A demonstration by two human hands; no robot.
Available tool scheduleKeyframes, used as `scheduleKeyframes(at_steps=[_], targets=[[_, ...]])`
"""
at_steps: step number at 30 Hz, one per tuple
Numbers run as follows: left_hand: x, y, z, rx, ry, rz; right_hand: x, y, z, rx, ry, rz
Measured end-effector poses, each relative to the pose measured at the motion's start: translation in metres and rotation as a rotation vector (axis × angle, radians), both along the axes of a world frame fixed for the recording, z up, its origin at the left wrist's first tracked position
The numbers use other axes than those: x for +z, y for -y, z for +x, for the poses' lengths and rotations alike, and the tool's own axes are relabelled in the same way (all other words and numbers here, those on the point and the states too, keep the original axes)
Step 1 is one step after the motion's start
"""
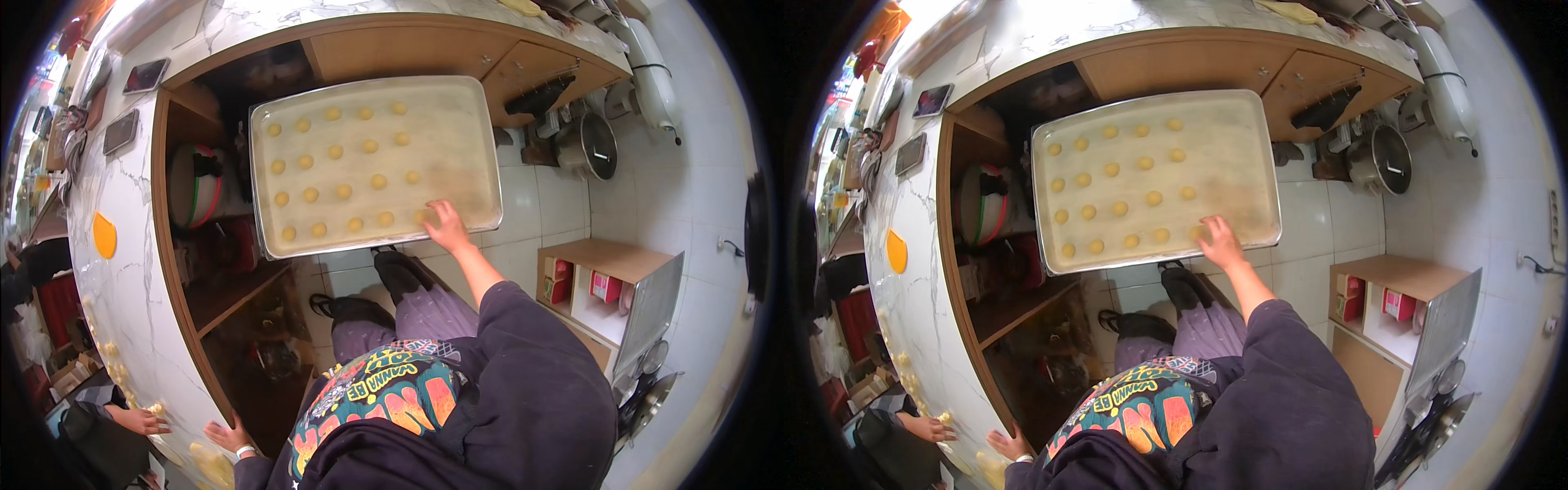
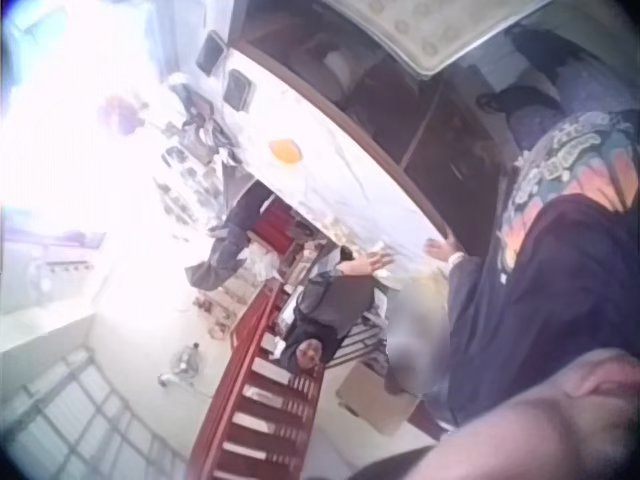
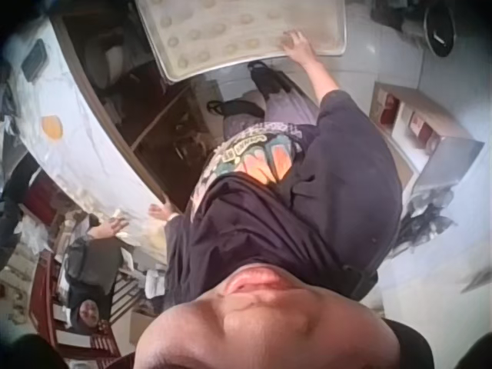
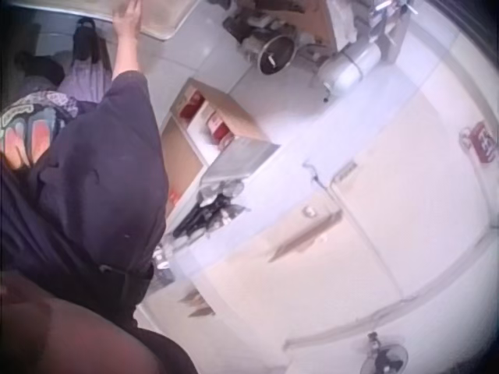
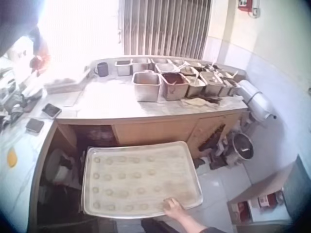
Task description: The person rolls pieces of dough into balls, places them on a baking tray, and then slides the tray into a rack.
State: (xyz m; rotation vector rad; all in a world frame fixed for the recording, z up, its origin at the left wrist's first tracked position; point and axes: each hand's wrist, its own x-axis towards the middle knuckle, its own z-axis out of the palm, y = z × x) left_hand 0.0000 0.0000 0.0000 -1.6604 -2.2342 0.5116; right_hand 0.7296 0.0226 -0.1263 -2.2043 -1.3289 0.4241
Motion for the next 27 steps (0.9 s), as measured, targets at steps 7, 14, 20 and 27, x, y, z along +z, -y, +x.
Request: scheduleKeyframes(at_steps=[7, 14, 20, 27], targets=[[-0.005, 0.025, -0.011, -0.22, -0.037, 0.185, 0.003, -0.025, -0.023, -0.037, -0.055, -0.242], [-0.006, 0.021, -0.005, -0.141, 0.03, 0.164, -0.004, -0.028, -0.024, 0.025, -0.122, -0.081], [-0.006, 0.031, -0.005, -0.022, 0.037, 0.112, 0.038, -0.018, -0.001, -0.077, 0.311, -0.109], [0.01, 0.013, 0.019, 0.114, 0.13, 0.023, 0.002, -0.004, 0.026, -0.085, -0.023, -0.085]])
